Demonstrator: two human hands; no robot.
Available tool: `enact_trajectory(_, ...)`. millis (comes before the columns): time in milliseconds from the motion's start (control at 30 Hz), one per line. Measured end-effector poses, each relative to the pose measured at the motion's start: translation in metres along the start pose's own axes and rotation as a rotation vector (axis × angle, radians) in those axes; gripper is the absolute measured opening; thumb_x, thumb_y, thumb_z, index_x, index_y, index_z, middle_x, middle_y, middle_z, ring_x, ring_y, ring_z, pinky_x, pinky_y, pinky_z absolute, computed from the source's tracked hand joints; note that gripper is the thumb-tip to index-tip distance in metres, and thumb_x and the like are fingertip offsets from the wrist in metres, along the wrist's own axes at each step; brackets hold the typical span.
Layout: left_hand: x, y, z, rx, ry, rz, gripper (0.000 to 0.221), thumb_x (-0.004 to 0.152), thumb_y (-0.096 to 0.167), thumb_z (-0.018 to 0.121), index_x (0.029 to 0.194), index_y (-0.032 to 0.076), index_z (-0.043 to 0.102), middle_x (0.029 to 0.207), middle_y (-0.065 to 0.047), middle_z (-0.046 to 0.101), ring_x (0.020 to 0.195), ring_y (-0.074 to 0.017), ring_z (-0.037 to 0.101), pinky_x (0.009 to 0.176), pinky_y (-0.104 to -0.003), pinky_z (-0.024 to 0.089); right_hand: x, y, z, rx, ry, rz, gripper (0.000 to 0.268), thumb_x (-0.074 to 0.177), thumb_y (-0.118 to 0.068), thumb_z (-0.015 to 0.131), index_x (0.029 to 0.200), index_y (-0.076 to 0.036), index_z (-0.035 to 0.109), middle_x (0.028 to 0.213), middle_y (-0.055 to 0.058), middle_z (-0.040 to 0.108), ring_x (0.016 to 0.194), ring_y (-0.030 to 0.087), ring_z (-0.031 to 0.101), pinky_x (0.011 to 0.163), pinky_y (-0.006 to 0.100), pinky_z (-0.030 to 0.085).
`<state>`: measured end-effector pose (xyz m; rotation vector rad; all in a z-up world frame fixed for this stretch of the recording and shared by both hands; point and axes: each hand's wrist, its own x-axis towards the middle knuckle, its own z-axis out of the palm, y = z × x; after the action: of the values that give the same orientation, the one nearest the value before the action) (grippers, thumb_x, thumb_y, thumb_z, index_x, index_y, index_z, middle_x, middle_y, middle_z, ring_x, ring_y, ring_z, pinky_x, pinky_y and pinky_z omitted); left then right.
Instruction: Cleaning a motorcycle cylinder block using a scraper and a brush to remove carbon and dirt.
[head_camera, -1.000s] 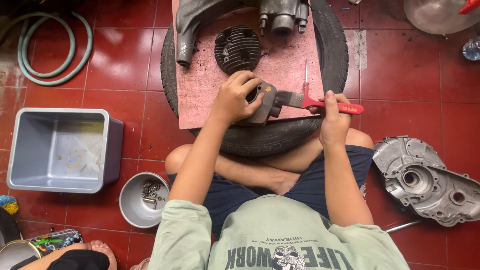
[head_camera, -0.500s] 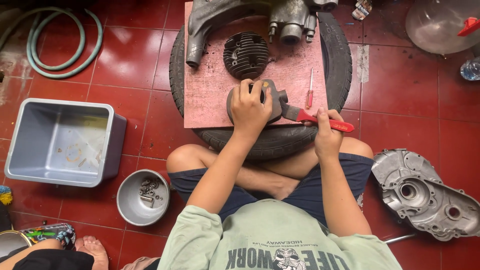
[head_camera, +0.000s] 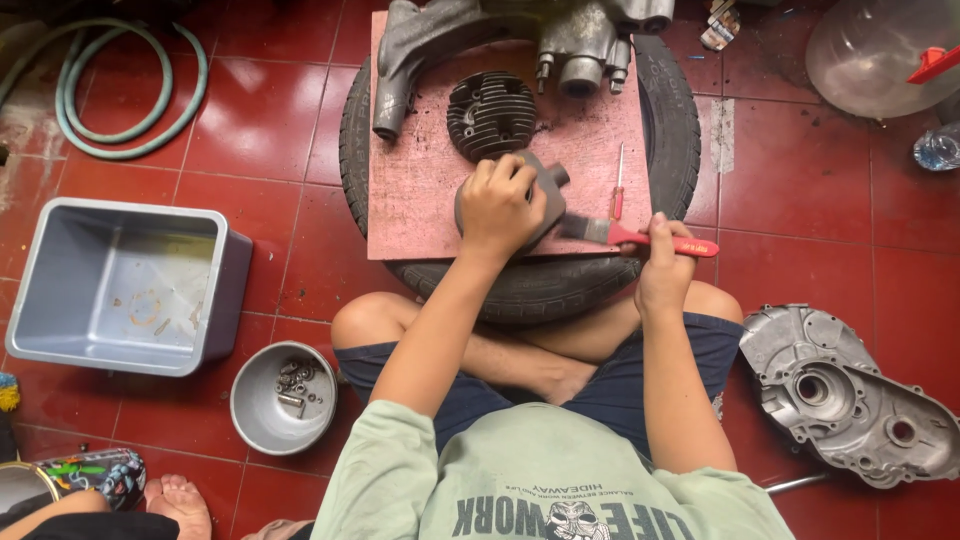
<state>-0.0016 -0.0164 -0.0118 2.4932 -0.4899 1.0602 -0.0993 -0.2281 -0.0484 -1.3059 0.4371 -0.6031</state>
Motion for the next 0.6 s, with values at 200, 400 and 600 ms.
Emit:
enact_trajectory(200, 0.000, -0.003, 0.015, 0.072, 0.070, 0.001, 0.010, 0.067, 0.027, 0.066, 0.075, 0.022, 0.064, 0.082, 0.001, 0.059, 0.072, -0.0242, 0.061, 0.060, -0.035, 0.052, 0.007, 0.005, 0.016, -0.030, -0.085, 0.006, 0.031, 0.105, -0.026, 0.068, 0.083, -0.005, 0.062, 0.066, 0.015, 0.068, 0.060, 0.022, 0.074, 0.055, 0.031, 0.061)
enact_trajectory(400, 0.008, -0.004, -0.003, -0.030, -0.041, 0.029, 0.018, 0.069, 0.036, 0.068, 0.079, 0.021, 0.065, 0.085, 0.000, 0.059, 0.076, -0.0257, 0.063, 0.062, -0.037, 0.052, 0.004, 0.010, 0.026, 0.021, -0.032, -0.029, 0.025, 0.102, -0.017, 0.069, 0.081, -0.006, 0.061, 0.068, 0.017, 0.063, 0.052, 0.024, 0.069, 0.049, 0.033, 0.060)
enact_trajectory(600, 0.032, -0.023, -0.030, -0.339, -0.269, 0.173, 0.024, 0.071, 0.037, 0.076, 0.085, 0.018, 0.073, 0.083, -0.004, 0.065, 0.076, -0.0298, 0.068, 0.083, -0.041, 0.053, -0.006, 0.000, 0.024, -0.054, -0.040, -0.032, 0.031, 0.105, -0.021, 0.066, 0.080, -0.006, 0.058, 0.063, 0.019, 0.065, 0.057, 0.025, 0.071, 0.056, 0.034, 0.061)
